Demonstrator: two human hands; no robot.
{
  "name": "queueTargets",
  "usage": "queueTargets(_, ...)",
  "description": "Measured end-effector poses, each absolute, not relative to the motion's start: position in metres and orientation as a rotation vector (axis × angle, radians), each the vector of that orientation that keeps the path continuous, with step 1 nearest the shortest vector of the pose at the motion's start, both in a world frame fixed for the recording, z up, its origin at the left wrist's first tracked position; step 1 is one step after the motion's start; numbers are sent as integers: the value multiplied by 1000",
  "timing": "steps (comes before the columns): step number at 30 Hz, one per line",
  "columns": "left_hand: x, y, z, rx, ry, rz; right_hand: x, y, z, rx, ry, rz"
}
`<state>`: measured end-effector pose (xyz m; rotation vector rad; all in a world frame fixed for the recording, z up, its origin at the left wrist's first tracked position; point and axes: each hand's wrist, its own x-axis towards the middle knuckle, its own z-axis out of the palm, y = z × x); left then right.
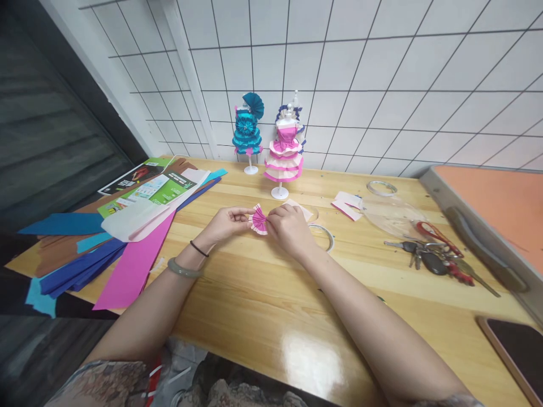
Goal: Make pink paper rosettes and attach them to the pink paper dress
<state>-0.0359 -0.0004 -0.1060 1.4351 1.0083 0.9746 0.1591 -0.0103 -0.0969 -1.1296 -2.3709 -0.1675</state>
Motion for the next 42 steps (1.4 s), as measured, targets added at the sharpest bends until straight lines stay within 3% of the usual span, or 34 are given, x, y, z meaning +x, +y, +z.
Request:
queueTargets(13, -43, 7, -111, 1387, 965, 1120, 160, -11, -95, -1141, -2382, -183)
queueTargets(42, -43, 7, -115, 1252, 935, 1038, 154, -16, -92, -1021, -2618, -316)
